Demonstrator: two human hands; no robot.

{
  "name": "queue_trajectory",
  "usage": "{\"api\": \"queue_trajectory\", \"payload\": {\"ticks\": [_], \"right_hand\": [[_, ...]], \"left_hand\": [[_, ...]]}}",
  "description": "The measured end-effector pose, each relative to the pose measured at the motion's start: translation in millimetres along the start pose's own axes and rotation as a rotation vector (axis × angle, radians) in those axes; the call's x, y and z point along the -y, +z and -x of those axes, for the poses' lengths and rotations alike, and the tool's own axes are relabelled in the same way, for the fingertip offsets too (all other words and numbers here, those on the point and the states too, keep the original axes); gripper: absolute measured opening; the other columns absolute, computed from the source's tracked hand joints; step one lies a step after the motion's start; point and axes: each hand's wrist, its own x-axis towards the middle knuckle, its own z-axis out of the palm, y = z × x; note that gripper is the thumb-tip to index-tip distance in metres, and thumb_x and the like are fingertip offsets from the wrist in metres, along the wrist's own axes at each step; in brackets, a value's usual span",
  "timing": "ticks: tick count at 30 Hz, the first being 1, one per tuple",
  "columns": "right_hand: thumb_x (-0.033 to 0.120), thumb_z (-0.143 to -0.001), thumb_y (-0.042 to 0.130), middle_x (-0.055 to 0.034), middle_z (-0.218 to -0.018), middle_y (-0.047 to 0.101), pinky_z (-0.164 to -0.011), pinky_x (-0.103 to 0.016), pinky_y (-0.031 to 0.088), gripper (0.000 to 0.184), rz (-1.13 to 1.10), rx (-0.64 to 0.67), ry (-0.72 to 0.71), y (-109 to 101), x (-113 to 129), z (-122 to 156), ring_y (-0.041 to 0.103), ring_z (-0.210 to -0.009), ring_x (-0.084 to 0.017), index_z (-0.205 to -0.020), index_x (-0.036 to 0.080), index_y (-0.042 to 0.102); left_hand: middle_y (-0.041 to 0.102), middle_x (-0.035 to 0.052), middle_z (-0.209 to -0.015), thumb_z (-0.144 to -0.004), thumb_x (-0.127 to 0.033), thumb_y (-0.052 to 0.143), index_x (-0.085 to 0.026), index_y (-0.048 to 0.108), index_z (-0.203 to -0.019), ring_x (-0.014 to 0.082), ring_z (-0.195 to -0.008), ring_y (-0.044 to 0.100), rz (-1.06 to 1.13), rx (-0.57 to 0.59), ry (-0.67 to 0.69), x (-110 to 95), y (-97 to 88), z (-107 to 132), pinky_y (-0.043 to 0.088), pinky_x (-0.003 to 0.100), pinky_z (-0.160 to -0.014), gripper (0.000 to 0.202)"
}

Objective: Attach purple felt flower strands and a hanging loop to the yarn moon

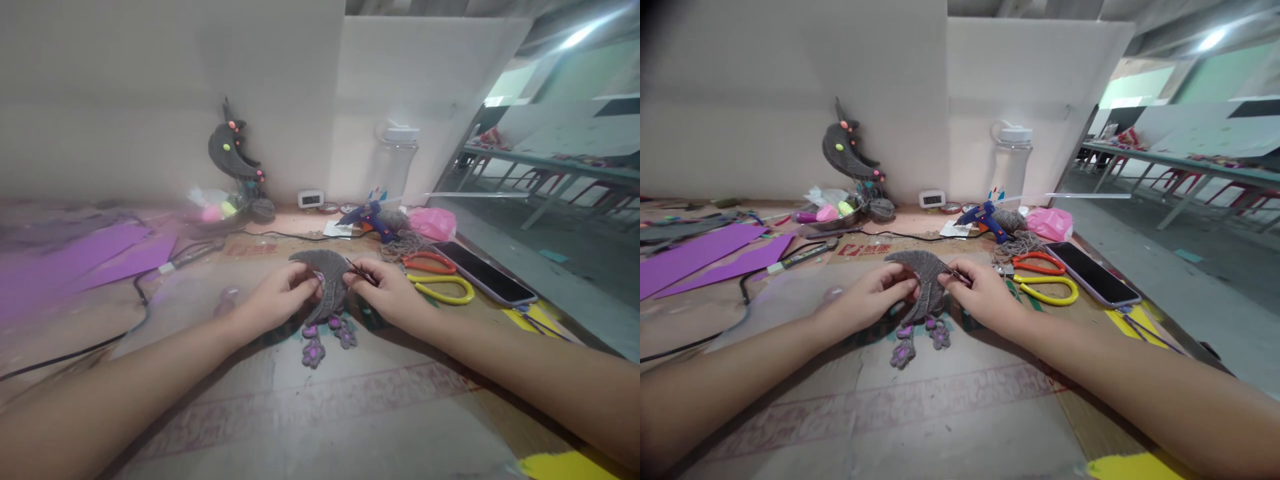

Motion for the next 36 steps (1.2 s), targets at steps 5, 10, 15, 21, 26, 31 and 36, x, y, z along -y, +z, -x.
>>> {"api": "queue_trajectory", "payload": {"ticks": [5, 10, 15, 21, 26, 31, 36], "right_hand": [[0.033, -0.085, 0.053, 0.0035, -0.061, 0.045, -0.055, -0.024, 0.032, 0.02, -0.005, 0.013, 0.01, 0.8, -1.4, -0.7, 0.042, -0.059, -0.012, -0.07, 0.019, 0.053], [0.033, -0.086, 0.052, 0.003, -0.062, 0.047, -0.056, -0.024, 0.033, 0.02, 0.009, 0.019, 0.0, 0.4, -0.4, -0.6, 0.043, -0.06, -0.012, -0.072, 0.019, 0.056], [0.033, -0.087, 0.051, 0.0018, -0.066, 0.05, -0.058, -0.024, 0.035, 0.019, 0.04, 0.022, 0.003, 0.5, -1.1, -0.2, 0.046, -0.063, -0.013, -0.078, 0.019, 0.059], [0.035, -0.088, 0.051, 0.002, -0.065, 0.051, -0.057, -0.023, 0.035, 0.021, 0.084, 0.014, -0.016, 1.0, -2.1, 1.7, 0.045, -0.062, -0.012, -0.078, 0.018, 0.059], [0.034, -0.087, 0.051, 0.0029, -0.061, 0.048, -0.053, -0.022, 0.032, 0.022, 0.097, 0.028, -0.032, 1.7, 2.2, 2.9, 0.043, -0.058, -0.011, -0.073, 0.018, 0.056], [0.032, -0.087, 0.052, 0.0041, -0.059, 0.045, -0.051, -0.022, 0.03, 0.021, 0.086, 0.04, -0.04, 2.2, 3.9, 2.4, 0.04, -0.055, -0.01, -0.071, 0.019, 0.054], [0.033, -0.088, 0.051, 0.0028, -0.063, 0.049, -0.055, -0.022, 0.033, 0.021, 0.09, 0.016, -0.041, 2.0, 2.0, 2.2, 0.044, -0.059, -0.011, -0.076, 0.018, 0.058]], "left_hand": [[0.062, 0.0, -0.07, -0.085, -0.03, 0.05, -0.018, 0.06, -0.08, 0.0122, -0.06, 0.056, 0.039, -0.028, -0.045, 0.4, 1.2, -0.3, 0.043, 0.023, -0.055, 0.016], [0.066, 0.0016, -0.074, -0.084, -0.035, 0.055, -0.018, 0.065, -0.073, 0.0136, -0.065, 0.059, -0.012, -0.041, -0.001, -1.3, -1.3, -1.0, 0.046, 0.024, -0.06, 0.022], [0.069, 0.0031, -0.078, -0.083, -0.038, 0.056, -0.017, 0.067, -0.077, 0.0167, -0.072, 0.062, -0.099, -0.057, -0.002, -3.4, -2.4, -0.6, 0.047, 0.025, -0.065, 0.024], [0.069, 0.0031, -0.08, -0.085, -0.04, 0.053, -0.016, 0.067, -0.081, 0.0177, -0.075, 0.061, -0.174, -0.031, 0.002, -7.9, -1.4, 1.0, 0.045, 0.026, -0.067, 0.028], [0.06, -0.0004, -0.065, -0.085, -0.046, 0.051, -0.016, 0.063, -0.069, 0.0145, -0.064, 0.054, -0.315, -0.017, -0.015, -13.7, -0.3, 1.8, 0.039, 0.024, -0.058, 0.036], [0.059, -0.0006, -0.065, -0.085, -0.036, 0.049, -0.017, 0.061, -0.07, 0.0147, -0.064, 0.055, -0.349, -0.02, 0.016, -14.1, -0.6, 1.9, 0.039, 0.024, -0.057, 0.028], [0.067, 0.0003, -0.074, -0.079, -0.018, 0.046, -0.017, 0.063, -0.072, 0.0152, -0.07, 0.061, -0.283, -0.03, 0.054, -10.9, -1.3, 2.3, 0.046, 0.024, -0.066, 0.019]]}}
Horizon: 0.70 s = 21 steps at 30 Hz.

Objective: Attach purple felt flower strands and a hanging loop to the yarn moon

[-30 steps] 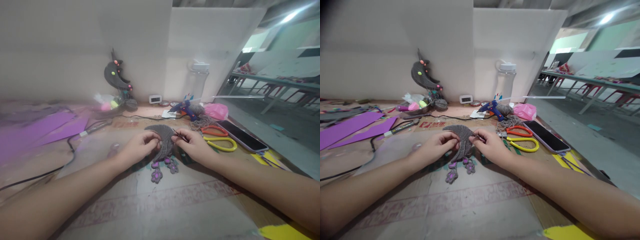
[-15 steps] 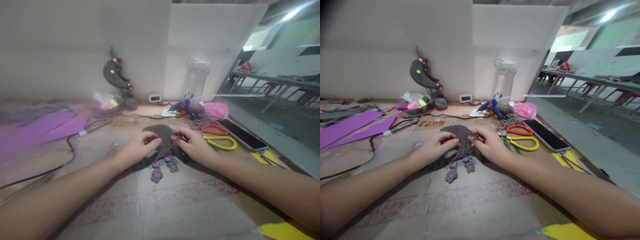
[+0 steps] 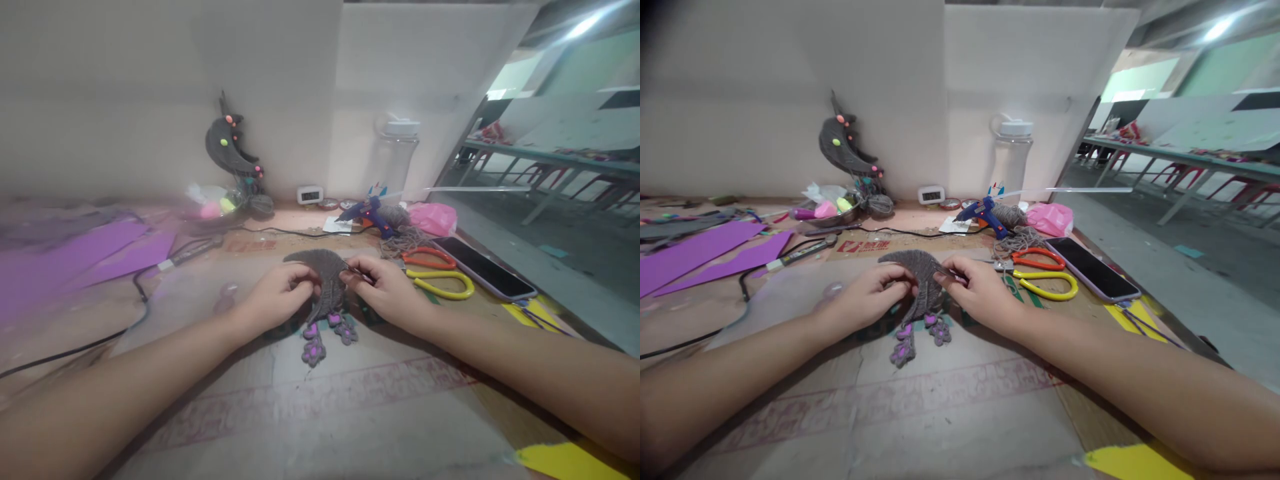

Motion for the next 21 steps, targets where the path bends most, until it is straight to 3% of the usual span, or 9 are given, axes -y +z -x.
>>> {"api": "queue_trajectory", "payload": {"ticks": [10, 16, 21], "right_hand": [[0.03, -0.087, 0.052, 0.003, -0.063, 0.05, -0.056, -0.023, 0.034, 0.018, -0.013, -0.039, -0.016, -0.7, -1.7, -1.2, 0.045, -0.06, -0.012, -0.075, 0.019, 0.058], [0.031, -0.088, 0.051, 0.002, -0.066, 0.054, -0.059, -0.023, 0.037, 0.017, -0.017, -0.054, -0.011, -1.5, -2.0, -1.0, 0.048, -0.063, -0.012, -0.079, 0.019, 0.059], [0.032, -0.087, 0.05, 0.0024, -0.066, 0.053, -0.058, -0.023, 0.037, 0.018, -0.042, -0.089, 0.023, -2.5, -2.9, -2.0, 0.047, -0.061, -0.012, -0.079, 0.019, 0.058]], "left_hand": [[0.069, 0.0017, -0.081, -0.083, -0.031, 0.055, -0.019, 0.067, -0.075, 0.0167, -0.078, 0.063, 0.044, -0.066, 0.022, 3.5, 0.6, -1.7, 0.049, 0.026, -0.074, 0.019], [0.071, 0.0031, -0.085, -0.081, -0.035, 0.062, -0.018, 0.068, -0.084, 0.017, -0.078, 0.065, 0.195, -0.071, -0.092, 6.0, 2.2, -3.7, 0.051, 0.027, -0.07, 0.018], [0.069, 0.0051, -0.101, -0.083, -0.034, 0.062, -0.019, 0.066, -0.094, 0.0168, -0.09, 0.064, 0.244, -0.099, -0.022, 10.0, 2.8, -5.6, 0.052, 0.028, -0.079, 0.02]]}}
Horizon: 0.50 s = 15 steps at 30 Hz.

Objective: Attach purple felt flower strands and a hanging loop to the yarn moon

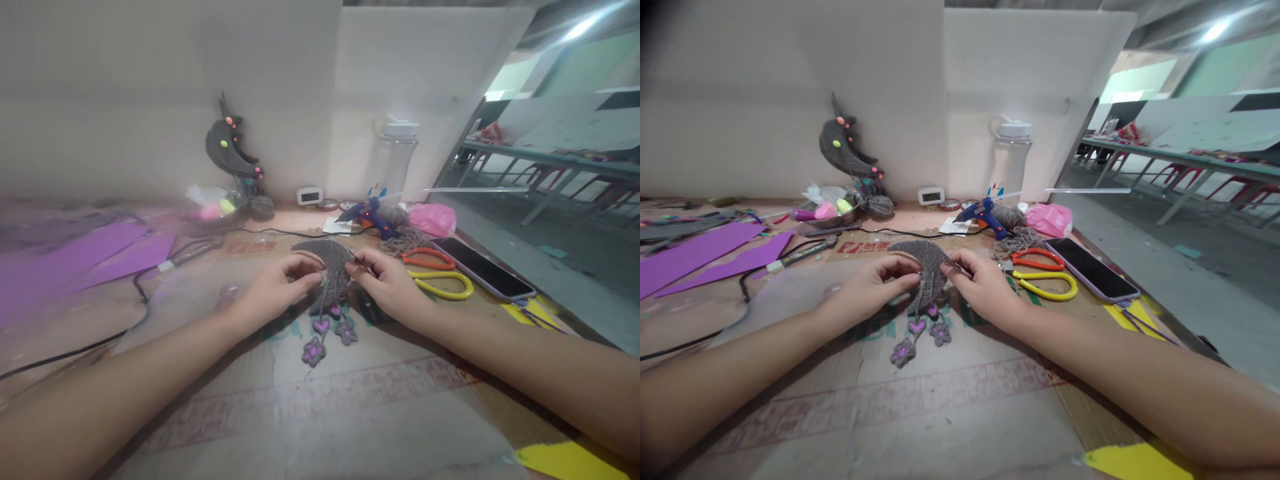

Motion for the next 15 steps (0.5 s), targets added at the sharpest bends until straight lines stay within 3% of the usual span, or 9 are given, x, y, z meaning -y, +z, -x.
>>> {"api": "queue_trajectory", "payload": {"ticks": [7, 15], "right_hand": [[0.033, -0.087, 0.05, 0.0022, -0.066, 0.052, -0.059, -0.023, 0.037, 0.019, 0.004, 0.004, 0.007, 1.0, -1.1, -0.8, 0.047, -0.063, -0.012, -0.078, 0.019, 0.057], [0.031, -0.087, 0.051, 0.0022, -0.065, 0.052, -0.058, -0.023, 0.037, 0.017, 0.017, 0.005, -0.004, 0.8, -0.8, -0.9, 0.046, -0.061, -0.012, -0.078, 0.019, 0.057]], "left_hand": [[0.069, 0.0058, -0.102, -0.085, -0.028, 0.054, -0.019, 0.069, -0.09, 0.0182, -0.096, 0.064, -0.067, 0.019, 0.093, -1.2, -2.8, 1.0, 0.05, 0.03, -0.087, 0.018], [0.072, 0.0039, -0.097, -0.083, -0.035, 0.06, -0.021, 0.071, -0.084, 0.0182, -0.091, 0.065, -0.059, 0.039, -0.01, -3.7, -2.6, 2.6, 0.052, 0.03, -0.083, 0.018]]}}
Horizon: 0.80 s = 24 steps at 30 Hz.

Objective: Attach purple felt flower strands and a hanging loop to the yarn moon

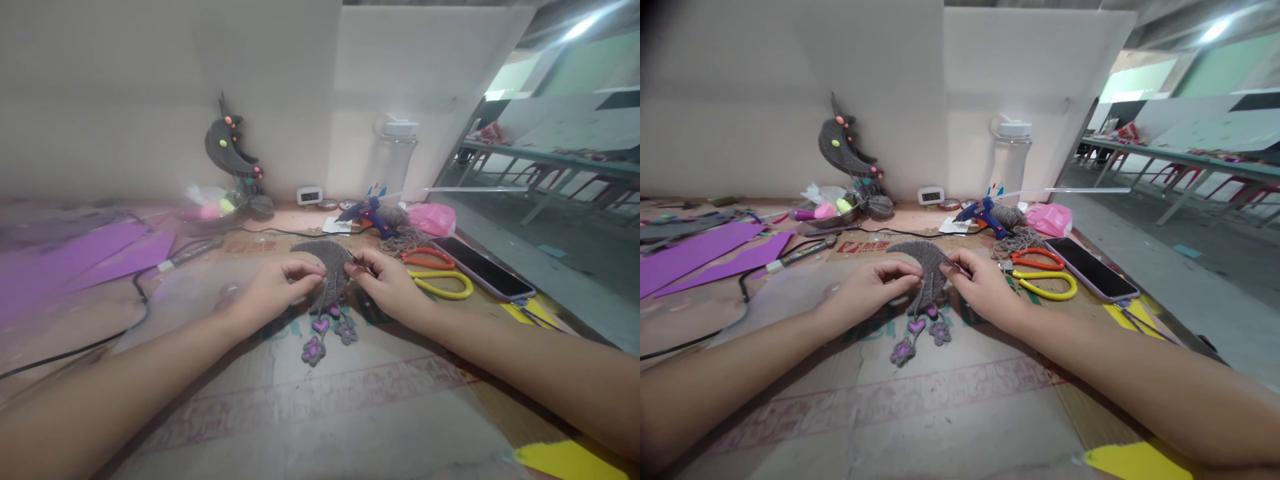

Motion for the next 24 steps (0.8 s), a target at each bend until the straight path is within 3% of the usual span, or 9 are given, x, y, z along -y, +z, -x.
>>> {"api": "queue_trajectory", "payload": {"ticks": [13, 20, 24], "right_hand": [[0.032, -0.087, 0.051, 0.002, -0.067, 0.054, -0.06, -0.023, 0.038, 0.016, -0.012, 0.008, 0.001, 1.2, -1.3, -0.4, 0.048, -0.064, -0.012, -0.08, 0.018, 0.057], [0.032, -0.087, 0.051, 0.0018, -0.068, 0.054, -0.06, -0.023, 0.038, 0.017, 0.006, 0.017, 0.002, 1.3, -1.7, 0.1, 0.048, -0.064, -0.013, -0.08, 0.019, 0.057], [0.033, -0.088, 0.051, 0.0021, -0.067, 0.054, -0.06, -0.023, 0.038, 0.017, 0.001, 0.021, 0.007, 1.1, -1.9, 0.5, 0.048, -0.064, -0.013, -0.08, 0.019, 0.058]], "left_hand": [[0.068, 0.0019, -0.09, -0.076, -0.016, 0.055, -0.018, 0.06, -0.083, 0.0154, -0.088, 0.063, -0.067, -0.03, 0.067, -2.7, 0.6, 0.3, 0.049, 0.028, -0.084, 0.009], [0.068, 0.0024, -0.091, -0.077, -0.018, 0.056, -0.02, 0.06, -0.084, 0.017, -0.089, 0.062, -0.075, -0.021, 0.032, -3.8, 0.6, 0.9, 0.05, 0.03, -0.086, 0.008], [0.069, 0.0031, -0.089, -0.079, -0.028, 0.061, -0.02, 0.063, -0.087, 0.0182, -0.086, 0.063, -0.066, -0.035, -0.012, -4.3, 0.8, 0.3, 0.051, 0.031, -0.082, 0.011]]}}
